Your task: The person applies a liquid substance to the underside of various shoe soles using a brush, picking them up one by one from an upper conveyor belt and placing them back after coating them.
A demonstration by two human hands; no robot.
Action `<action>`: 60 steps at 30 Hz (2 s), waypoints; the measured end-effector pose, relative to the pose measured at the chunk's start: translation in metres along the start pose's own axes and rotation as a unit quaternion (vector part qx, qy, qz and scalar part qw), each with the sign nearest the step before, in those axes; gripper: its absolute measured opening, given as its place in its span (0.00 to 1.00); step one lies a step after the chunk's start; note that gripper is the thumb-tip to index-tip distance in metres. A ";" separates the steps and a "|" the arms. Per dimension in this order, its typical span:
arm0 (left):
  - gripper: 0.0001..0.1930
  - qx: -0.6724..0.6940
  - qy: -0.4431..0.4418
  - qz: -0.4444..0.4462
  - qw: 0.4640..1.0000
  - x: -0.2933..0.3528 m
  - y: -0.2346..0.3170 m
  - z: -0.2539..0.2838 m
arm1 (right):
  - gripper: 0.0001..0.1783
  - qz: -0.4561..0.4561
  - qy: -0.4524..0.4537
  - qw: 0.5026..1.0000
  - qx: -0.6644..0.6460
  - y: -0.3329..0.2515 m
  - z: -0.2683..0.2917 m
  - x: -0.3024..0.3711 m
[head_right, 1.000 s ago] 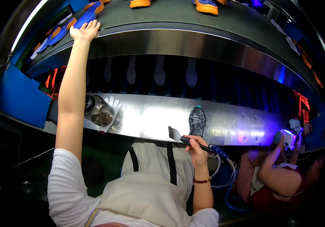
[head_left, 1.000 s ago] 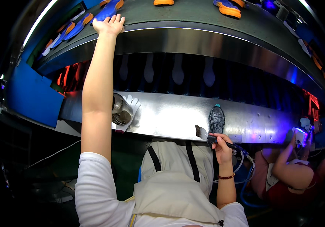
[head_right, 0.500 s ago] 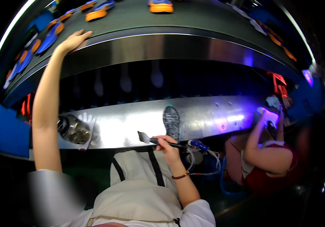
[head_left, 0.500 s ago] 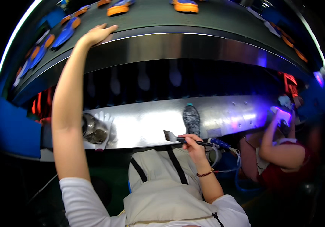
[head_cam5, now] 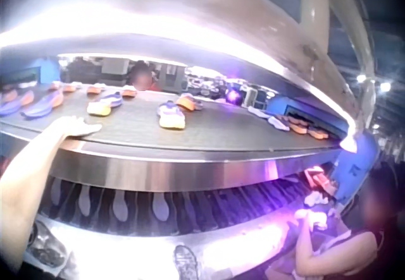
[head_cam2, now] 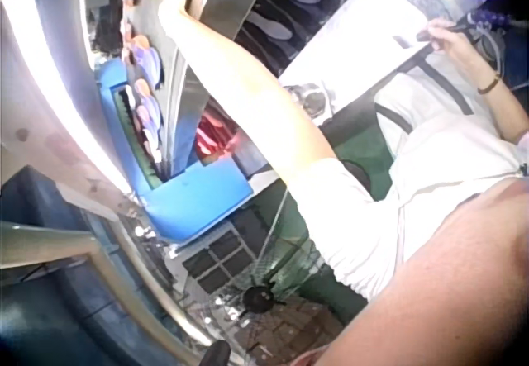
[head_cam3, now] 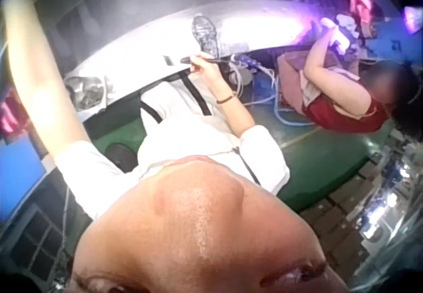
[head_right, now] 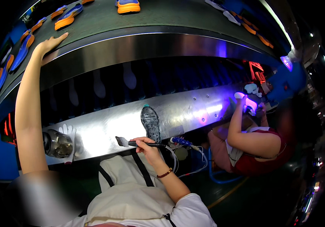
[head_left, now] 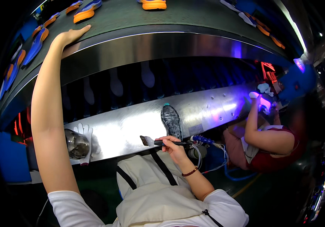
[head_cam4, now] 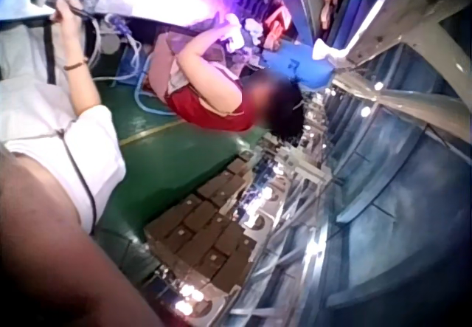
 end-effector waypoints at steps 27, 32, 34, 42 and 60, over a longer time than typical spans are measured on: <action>0.27 0.033 0.309 -0.114 0.944 -0.032 -0.020 0.026 | 0.08 0.016 -0.003 1.000 -0.017 -0.006 -0.011 0.001; 0.21 -0.005 0.320 -0.140 0.937 0.009 0.014 0.027 | 0.08 0.020 0.006 1.000 -0.021 -0.009 -0.004 0.016; 0.18 -0.020 0.314 -0.175 0.933 0.034 0.032 0.031 | 0.09 0.016 -0.003 1.000 -0.007 -0.009 -0.001 0.021; 0.12 0.502 0.455 -0.260 0.688 0.136 -0.010 0.003 | 0.10 0.027 0.029 0.999 -0.028 -0.017 -0.001 0.032; 0.33 0.915 -0.210 -0.077 0.336 0.310 0.063 -0.293 | 0.16 0.139 -0.086 0.986 -0.001 -0.054 -0.028 0.044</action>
Point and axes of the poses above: each hand's wrist, its own x-axis away from the middle knuckle, its own z-axis out of the back of the hand, y = z × x, the point moved 6 cm from there along -x, towards the middle knuckle, and after that the axes turned 11 degrees about -z, right-handed, at the moved point
